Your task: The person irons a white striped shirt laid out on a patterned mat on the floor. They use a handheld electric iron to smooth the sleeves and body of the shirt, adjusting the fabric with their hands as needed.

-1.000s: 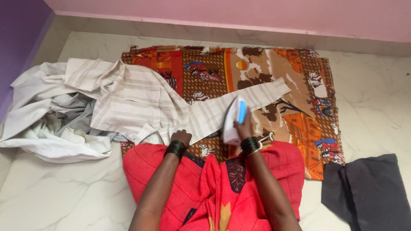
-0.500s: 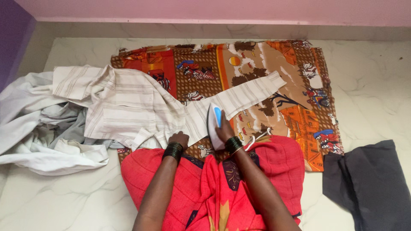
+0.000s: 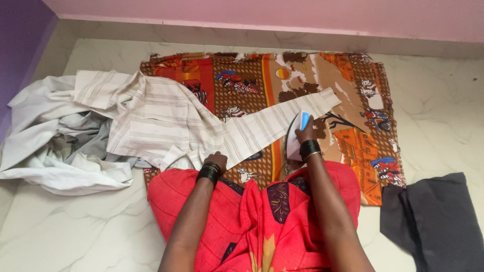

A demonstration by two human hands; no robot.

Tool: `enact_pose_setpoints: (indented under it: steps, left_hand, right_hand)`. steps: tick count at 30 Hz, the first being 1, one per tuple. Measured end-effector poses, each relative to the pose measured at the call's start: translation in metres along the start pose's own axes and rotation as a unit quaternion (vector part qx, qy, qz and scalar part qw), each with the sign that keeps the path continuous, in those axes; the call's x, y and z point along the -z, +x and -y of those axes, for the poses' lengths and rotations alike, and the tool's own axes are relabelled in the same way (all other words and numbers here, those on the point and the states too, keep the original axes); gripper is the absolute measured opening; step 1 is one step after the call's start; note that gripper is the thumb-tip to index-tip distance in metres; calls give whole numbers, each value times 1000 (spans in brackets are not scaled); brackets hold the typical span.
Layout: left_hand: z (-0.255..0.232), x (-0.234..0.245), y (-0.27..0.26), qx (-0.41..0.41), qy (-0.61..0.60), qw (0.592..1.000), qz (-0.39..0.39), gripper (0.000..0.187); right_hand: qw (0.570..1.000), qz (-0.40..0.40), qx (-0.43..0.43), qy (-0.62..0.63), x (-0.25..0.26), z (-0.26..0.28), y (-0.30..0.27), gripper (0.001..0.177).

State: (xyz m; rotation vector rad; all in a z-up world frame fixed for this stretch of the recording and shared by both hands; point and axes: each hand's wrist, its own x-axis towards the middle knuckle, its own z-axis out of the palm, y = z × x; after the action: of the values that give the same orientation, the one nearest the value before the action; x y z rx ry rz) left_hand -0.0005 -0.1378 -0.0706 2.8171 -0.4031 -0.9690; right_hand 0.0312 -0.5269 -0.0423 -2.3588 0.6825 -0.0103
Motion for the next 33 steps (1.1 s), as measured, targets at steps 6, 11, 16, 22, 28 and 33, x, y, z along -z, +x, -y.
enact_pose_setpoints:
  steps: [6, 11, 16, 22, 28, 33]
  left_hand:
    - [-4, 8, 1, 3, 14, 1000, 28, 35]
    - [1, 7, -1, -8, -9, 1000, 2, 30]
    - [5, 3, 11, -38, 18, 999, 34, 34]
    - [20, 31, 35, -23, -84, 972, -220, 19]
    - [44, 69, 83, -206, -171, 857, -441, 19]
    - [46, 66, 109, -87, -118, 924, -353, 30]
  right_hand:
    - [982, 184, 48, 23, -73, 51, -68, 92]
    - [955, 164, 242, -44, -133, 83, -111, 91]
    - [978, 131, 123, -103, -118, 87, -80, 90]
    - [978, 160, 57, -119, -72, 83, -65, 89]
    - [906, 274, 297, -122, -56, 82, -96, 87]
    - [894, 303, 298, -142, -51, 91, -103, 88]
